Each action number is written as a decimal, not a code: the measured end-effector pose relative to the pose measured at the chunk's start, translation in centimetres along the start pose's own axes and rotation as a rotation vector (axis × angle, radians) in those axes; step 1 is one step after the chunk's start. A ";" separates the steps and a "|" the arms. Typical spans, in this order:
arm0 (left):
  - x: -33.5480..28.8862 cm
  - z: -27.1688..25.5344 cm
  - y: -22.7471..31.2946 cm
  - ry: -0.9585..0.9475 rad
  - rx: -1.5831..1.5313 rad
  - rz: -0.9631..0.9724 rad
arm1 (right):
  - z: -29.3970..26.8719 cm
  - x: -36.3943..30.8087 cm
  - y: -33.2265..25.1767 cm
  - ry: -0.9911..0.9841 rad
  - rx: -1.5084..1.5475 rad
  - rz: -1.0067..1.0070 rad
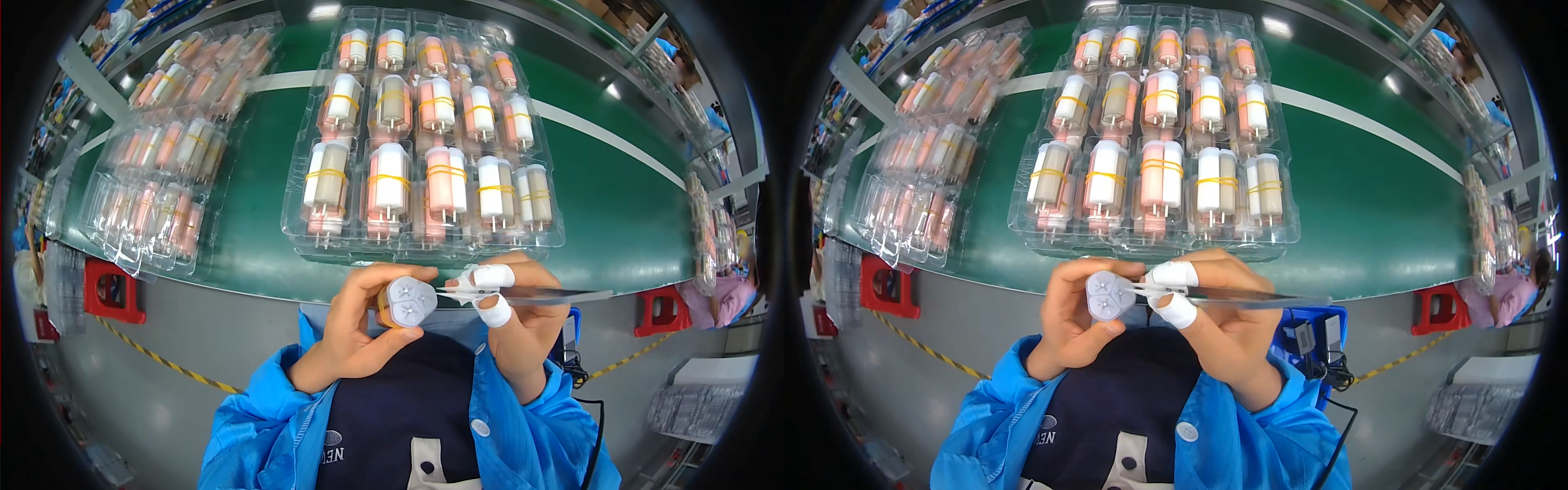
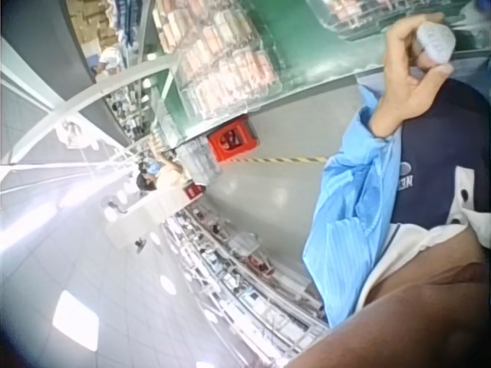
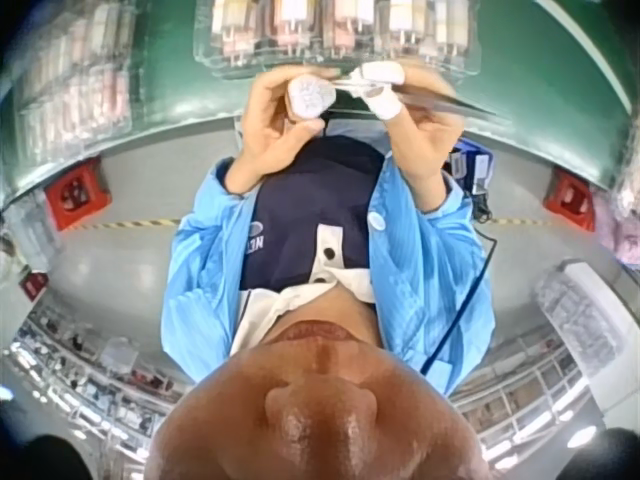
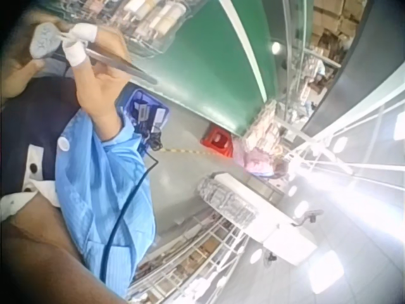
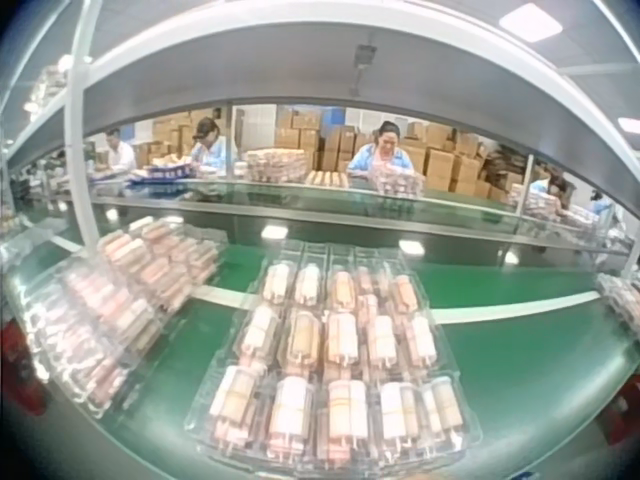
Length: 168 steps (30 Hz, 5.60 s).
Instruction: The person uses tweezers to insert small white components into the top of cylindrical objects. They pick up each cylinder from a clear plastic tray, perform the insertion, and place the item back into the tray. The process is repeated for multiple items in a factory setting.
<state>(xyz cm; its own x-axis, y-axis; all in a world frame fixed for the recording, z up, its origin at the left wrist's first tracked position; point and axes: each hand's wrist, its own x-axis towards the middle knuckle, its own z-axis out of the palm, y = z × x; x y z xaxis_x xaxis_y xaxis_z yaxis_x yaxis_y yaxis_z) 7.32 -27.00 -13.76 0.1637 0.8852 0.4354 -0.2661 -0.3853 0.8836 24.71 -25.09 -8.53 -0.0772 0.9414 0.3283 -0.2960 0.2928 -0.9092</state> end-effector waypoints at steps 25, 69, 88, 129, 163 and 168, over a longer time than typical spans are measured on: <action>1.2 0.0 0.8 0.014 0.638 0.195 | 0.7 0.2 0.2 -0.200 -0.267 -0.079; 1.0 -0.2 0.7 0.014 0.629 0.236 | 0.4 0.5 0.4 -0.156 -0.325 -0.162; 1.0 -0.2 0.5 -0.041 0.807 0.347 | 0.5 2.6 -1.6 -0.342 -0.474 -0.051; 0.7 -0.3 0.3 0.022 0.677 0.230 | 1.1 0.5 0.5 -0.122 -0.269 -0.034; 0.7 0.3 0.9 0.117 0.332 0.022 | 1.2 1.0 1.0 -0.084 -0.105 -0.081; 0.5 0.3 1.1 0.045 -0.061 -0.099 | 0.8 0.5 0.5 -0.044 -0.129 -0.093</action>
<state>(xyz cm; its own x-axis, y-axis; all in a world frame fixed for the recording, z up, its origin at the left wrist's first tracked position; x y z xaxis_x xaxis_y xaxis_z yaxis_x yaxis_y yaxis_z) 7.42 -27.07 -12.49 0.1497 0.9296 0.3367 -0.3081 -0.2797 0.9093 23.77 -24.59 -8.64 -0.0976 0.9018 0.4209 -0.1792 0.4001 -0.8988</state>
